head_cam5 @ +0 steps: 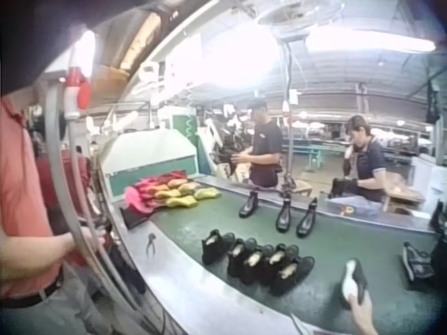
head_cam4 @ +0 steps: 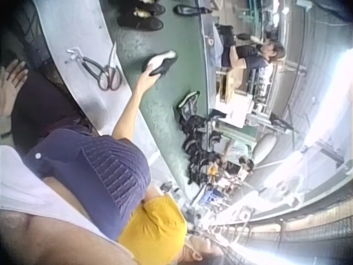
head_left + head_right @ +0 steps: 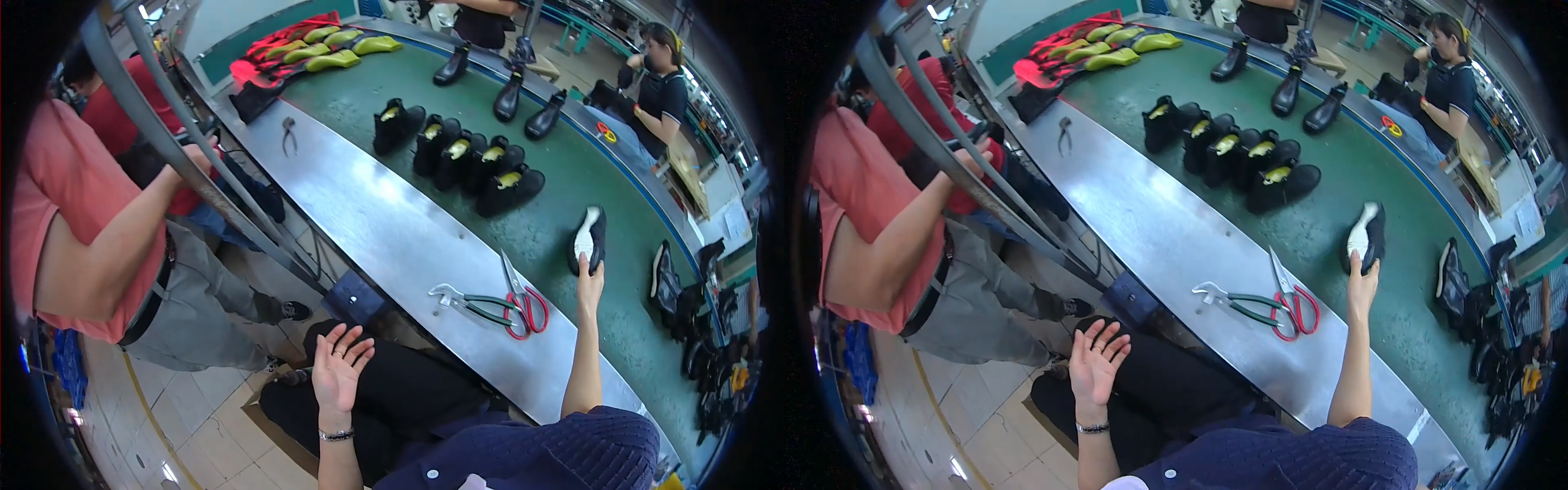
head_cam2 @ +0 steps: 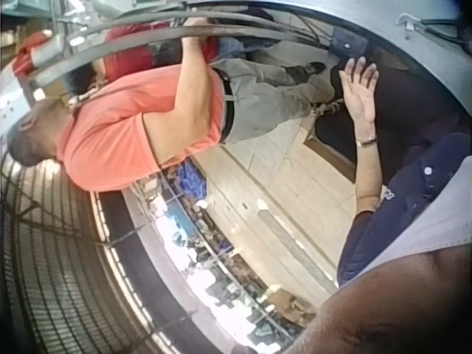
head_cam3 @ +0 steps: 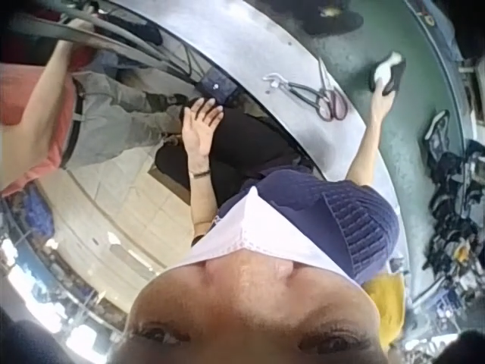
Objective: The worker is performing manual finishing or assembly tasks on black leather boots, including trimming and pulling materials using hand tools.
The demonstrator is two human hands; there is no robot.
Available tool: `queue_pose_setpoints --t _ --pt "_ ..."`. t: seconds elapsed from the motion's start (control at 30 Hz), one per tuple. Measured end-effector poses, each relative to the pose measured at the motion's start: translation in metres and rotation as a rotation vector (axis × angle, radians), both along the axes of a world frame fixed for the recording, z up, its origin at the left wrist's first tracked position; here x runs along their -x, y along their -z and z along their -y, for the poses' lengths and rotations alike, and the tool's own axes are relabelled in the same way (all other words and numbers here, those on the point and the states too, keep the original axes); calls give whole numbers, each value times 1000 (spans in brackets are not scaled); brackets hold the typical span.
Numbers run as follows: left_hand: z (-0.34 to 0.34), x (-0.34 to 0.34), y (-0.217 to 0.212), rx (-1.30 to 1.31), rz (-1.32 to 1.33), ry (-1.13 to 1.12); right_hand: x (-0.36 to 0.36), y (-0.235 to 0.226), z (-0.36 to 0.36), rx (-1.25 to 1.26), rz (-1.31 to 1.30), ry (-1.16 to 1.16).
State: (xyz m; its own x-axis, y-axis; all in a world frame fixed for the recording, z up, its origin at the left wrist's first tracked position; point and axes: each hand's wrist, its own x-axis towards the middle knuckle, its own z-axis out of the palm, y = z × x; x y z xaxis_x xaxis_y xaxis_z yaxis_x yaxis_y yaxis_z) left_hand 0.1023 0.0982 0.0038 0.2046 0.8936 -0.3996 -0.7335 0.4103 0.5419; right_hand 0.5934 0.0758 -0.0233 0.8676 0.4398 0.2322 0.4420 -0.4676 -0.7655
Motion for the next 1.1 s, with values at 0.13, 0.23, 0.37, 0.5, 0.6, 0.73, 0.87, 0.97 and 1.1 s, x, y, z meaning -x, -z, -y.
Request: queue_pose_setpoints --t 0.13,0.23,0.37,0.5,0.6,0.73,0.87,0.97,1.1 --pt "6 4 -5 -42 -68 14 28 -6 -64 118 648 -339" --pt "18 7 -13 -79 -130 1 106 -49 -131 75 240 -516" --pt "38 13 -25 -124 -170 -14 91 -13 -183 265 367 -462" --pt "62 24 -38 -147 -264 -60 70 -24 -182 2 96 -501" --pt "59 25 -46 -223 -381 -4 85 -85 -157 -287 -80 -725" --pt "36 -4 -72 -536 -724 119 142 -175 -110 -361 -304 -978" --pt "19 -25 -101 -906 -1244 195 212 -212 -84 -206 -628 -1314" --pt "25 -8 -88 -972 -1086 170 264 -210 -76 -30 -825 -1573" --pt "73 28 -49 -852 -992 14 332 -186 -70 105 -901 -1774"
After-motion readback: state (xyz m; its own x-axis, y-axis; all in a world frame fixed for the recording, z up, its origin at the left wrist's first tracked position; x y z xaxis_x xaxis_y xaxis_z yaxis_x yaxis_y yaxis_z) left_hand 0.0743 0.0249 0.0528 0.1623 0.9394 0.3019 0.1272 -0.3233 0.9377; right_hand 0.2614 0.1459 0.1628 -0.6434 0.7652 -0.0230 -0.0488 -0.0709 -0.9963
